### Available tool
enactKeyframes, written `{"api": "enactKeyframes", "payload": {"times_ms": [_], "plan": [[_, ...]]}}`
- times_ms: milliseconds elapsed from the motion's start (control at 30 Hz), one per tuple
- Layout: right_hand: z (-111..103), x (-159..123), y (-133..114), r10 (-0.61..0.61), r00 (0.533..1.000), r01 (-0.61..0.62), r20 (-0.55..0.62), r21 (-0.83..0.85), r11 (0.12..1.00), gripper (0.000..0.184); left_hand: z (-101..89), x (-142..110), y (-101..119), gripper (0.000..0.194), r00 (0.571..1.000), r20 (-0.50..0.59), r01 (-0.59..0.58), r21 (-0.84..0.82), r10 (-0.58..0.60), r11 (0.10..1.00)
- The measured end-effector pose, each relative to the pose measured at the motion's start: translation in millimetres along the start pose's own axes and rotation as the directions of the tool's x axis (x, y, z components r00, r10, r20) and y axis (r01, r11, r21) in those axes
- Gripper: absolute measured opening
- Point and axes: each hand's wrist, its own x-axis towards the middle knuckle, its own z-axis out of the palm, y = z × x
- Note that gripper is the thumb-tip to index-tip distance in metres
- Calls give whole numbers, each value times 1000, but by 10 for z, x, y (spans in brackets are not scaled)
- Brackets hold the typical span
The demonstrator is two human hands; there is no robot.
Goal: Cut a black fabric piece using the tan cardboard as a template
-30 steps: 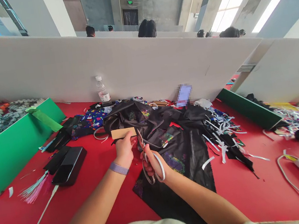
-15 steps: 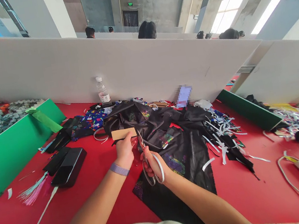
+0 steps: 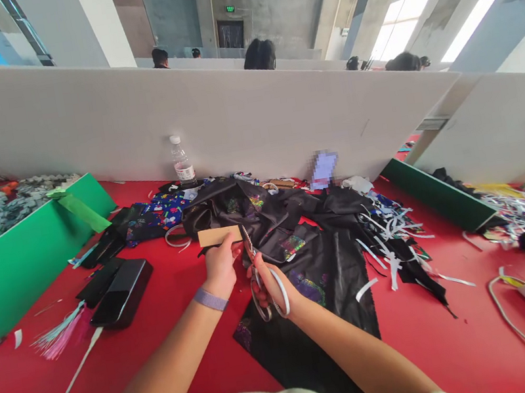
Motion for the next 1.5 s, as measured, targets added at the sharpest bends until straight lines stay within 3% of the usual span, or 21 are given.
{"api": "enactKeyframes", "payload": {"times_ms": [533, 700, 1033, 1300, 1500], "plan": [[-3, 8, 39, -7, 1000, 8, -7, 32, 999, 62, 22, -32, 10, 14, 1000, 13, 10, 12, -10, 1000], [-3, -2, 17, 12, 999, -16, 40, 100, 995, 64, 18, -48, 15, 12, 1000, 20, 7, 5, -7, 1000], [-33, 44, -18, 22, 1000, -22, 8, -21, 1000, 71, 17, -42, -4, 18, 1000, 20, 9, 24, -9, 1000], [-7, -11, -33, 51, 998, -56, 45, 123, 991, 63, 24, -55, -8, 17, 1000, 29, 2, 34, -3, 999], [-20, -5, -3, 36, 999, -37, 15, 104, 994, 59, -6, -13, -71, 13, 999, 42, 3, 46, -5, 999]]}}
